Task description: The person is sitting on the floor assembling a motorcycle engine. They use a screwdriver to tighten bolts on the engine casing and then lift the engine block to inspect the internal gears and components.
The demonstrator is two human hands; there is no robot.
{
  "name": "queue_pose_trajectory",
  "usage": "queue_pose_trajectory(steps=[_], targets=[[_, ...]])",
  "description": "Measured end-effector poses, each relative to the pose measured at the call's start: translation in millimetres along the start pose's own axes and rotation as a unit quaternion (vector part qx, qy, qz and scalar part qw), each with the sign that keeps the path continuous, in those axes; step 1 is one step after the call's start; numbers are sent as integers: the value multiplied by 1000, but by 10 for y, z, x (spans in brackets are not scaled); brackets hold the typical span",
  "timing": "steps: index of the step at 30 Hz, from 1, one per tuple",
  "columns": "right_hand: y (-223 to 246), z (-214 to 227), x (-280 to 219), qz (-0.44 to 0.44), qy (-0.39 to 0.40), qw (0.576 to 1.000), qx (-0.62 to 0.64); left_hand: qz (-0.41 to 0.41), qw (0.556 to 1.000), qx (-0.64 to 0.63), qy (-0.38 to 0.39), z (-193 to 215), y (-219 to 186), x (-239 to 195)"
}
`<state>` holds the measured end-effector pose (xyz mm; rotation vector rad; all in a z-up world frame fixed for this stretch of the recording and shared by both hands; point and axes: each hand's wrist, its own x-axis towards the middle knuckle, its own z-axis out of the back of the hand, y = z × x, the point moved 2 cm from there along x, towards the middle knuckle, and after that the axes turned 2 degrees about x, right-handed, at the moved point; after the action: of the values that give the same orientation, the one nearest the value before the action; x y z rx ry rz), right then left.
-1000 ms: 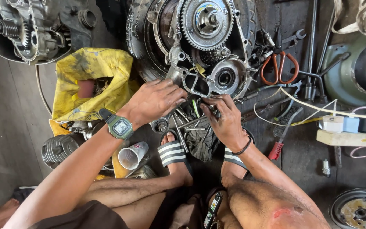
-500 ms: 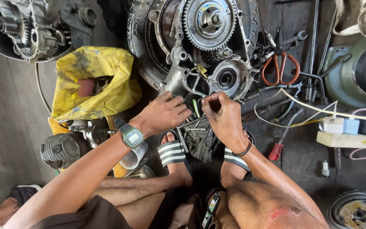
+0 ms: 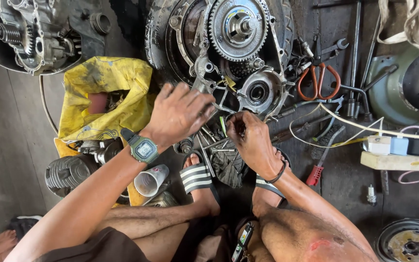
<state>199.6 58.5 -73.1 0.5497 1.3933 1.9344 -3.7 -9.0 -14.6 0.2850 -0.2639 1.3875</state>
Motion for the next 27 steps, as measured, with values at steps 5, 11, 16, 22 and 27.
queue_pose_trajectory(steps=[5, 11, 16, 22, 27], targets=[[-47, -34, -112, 60, 22, 998, -12, 70, 995, 9, 74, 186, 64, 245], [24, -2, -356, 50, 90, 995, -8, 88, 989, 33, 114, 268, 6, 362], [-89, 4, -565, 26, 115, 993, -13, 83, 985, 42, 142, 224, -55, 403], [10, 51, -493, 52, 132, 988, -58, 123, 978, 52, 158, 139, -82, 545], [-102, 35, -495, 56, 164, 982, -75, 149, 965, 71, 204, -22, -115, 566]])
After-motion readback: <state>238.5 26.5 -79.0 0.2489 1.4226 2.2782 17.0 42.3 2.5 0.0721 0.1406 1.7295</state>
